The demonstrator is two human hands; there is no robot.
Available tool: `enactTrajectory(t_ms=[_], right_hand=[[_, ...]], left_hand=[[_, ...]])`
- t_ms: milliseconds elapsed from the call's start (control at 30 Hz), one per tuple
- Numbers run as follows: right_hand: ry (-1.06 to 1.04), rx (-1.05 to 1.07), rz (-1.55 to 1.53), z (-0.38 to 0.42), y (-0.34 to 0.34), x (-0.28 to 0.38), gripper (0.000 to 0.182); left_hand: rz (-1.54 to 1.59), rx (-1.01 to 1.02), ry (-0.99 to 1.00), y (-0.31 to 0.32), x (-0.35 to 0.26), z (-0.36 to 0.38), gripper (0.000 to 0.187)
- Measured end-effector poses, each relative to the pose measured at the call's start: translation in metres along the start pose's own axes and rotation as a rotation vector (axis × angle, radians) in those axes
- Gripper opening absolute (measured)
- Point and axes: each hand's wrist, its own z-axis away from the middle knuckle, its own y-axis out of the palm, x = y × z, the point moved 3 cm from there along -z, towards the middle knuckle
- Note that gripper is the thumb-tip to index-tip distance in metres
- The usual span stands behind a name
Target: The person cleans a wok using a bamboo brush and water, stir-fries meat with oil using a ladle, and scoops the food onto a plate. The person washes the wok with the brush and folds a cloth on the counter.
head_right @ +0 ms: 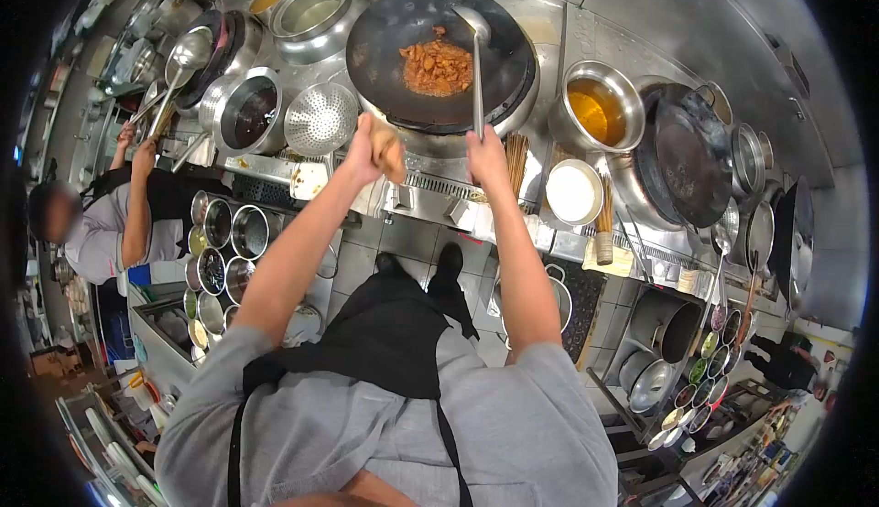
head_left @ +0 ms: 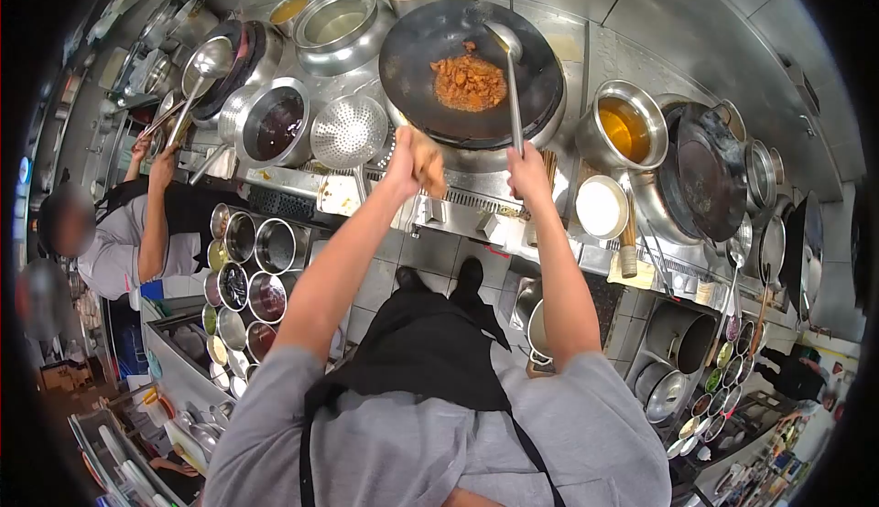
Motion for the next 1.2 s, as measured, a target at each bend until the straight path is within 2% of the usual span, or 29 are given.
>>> enactTrajectory(t_ms=[100,133,200,233,300,333,367,400,433,467,500,567,633,667,700,767,833,900,933,967,1033,1100,1167,1200], right_hand=[[0.049,0.077,0.253,-0.023,0.009,-0.002,0.028],[-0.127,0.099,0.450,-0.034,0.002,-0.026,0.031],[-0.231,0.077,0.702,0.002,-0.030,-0.029,0.032],[-0.282,0.064,0.833,0.019,-0.038,-0.025,0.033],[-0.239,0.015,0.879,0.053,-0.042,-0.006,0.032],[-0.197,0.000,0.900,0.075,-0.044,0.003,0.032],[-0.156,0.073,0.901,0.091,-0.051,0.014,0.033],[-0.104,0.151,0.852,0.117,-0.062,0.047,0.031],[-0.171,0.205,0.867,0.144,-0.077,0.085,0.030],[-0.032,0.262,0.822,0.160,-0.098,0.097,0.031],[0.256,0.346,0.737,0.179,-0.102,0.136,0.032],[0.337,0.411,0.611,0.186,-0.099,0.137,0.030],[-0.173,0.270,0.885,0.158,-0.079,0.075,0.030],[-0.145,0.186,0.991,0.140,-0.065,0.050,0.033],[-0.053,0.076,0.966,0.125,-0.052,0.033,0.037],[-0.180,-0.073,0.870,0.117,-0.037,0.035,0.038],[-0.123,-0.004,0.838,0.143,-0.045,0.079,0.037],[-0.114,0.072,0.889,0.173,-0.072,0.121,0.037],[-0.122,0.077,0.793,0.188,-0.093,0.130,0.039],[0.041,0.186,0.782,0.200,-0.104,0.155,0.042],[0.286,0.272,0.779,0.207,-0.106,0.180,0.039],[-0.142,0.275,0.970,0.169,-0.109,0.117,0.034],[-0.220,0.077,1.047,0.119,-0.085,0.061,0.032],[-0.237,0.022,0.910,0.104,-0.080,0.045,0.033]], left_hand=[[0.003,-0.040,-0.072,0.033,-0.010,-0.031,0.054],[-0.023,-0.085,-0.116,0.038,-0.010,-0.035,0.050],[-0.070,-0.165,-0.201,0.043,-0.009,-0.047,0.042],[-0.062,-0.154,-0.184,0.039,-0.008,-0.074,0.037],[-0.042,-0.155,-0.182,0.015,0.014,-0.138,0.028],[-0.005,-0.150,-0.234,0.015,0.019,-0.136,0.023],[-0.036,-0.190,-0.181,0.037,0.014,-0.082,0.022],[-0.010,-0.190,-0.255,0.047,0.007,-0.043,0.022],[0.013,-0.185,-0.325,0.060,-0.003,-0.012,0.023],[-0.021,-0.193,-0.356,0.078,-0.021,0.034,0.023],[-0.051,-0.193,-0.375,0.089,-0.034,0.061,0.023],[-0.068,-0.122,-0.347,0.067,-0.026,0.042,0.021],[-0.103,-0.029,-0.272,0.028,-0.003,0.005,0.018],[-0.089,0.001,-0.163,0.012,0.005,0.011,0.012],[-0.059,0.015,-0.085,-0.011,0.018,-0.001,0.014],[0.001,0.013,-0.190,-0.054,0.044,-0.010,0.007],[-0.005,-0.015,-0.339,-0.075,0.060,0.011,0.006],[-0.088,-0.112,-0.331,-0.025,0.029,0.074,0.007],[-0.127,-0.162,-0.329,-0.005,0.015,0.097,0.008],[-0.160,-0.040,-0.343,0.003,0.007,0.087,0.010],[-0.069,-0.109,-0.366,0.050,-0.029,0.090,0.012],[-0.109,-0.065,-0.346,0.048,-0.030,0.046,0.013],[-0.153,0.044,-0.245,-0.004,0.003,-0.016,0.010],[-0.157,0.080,-0.207,-0.021,0.013,-0.036,0.009]])
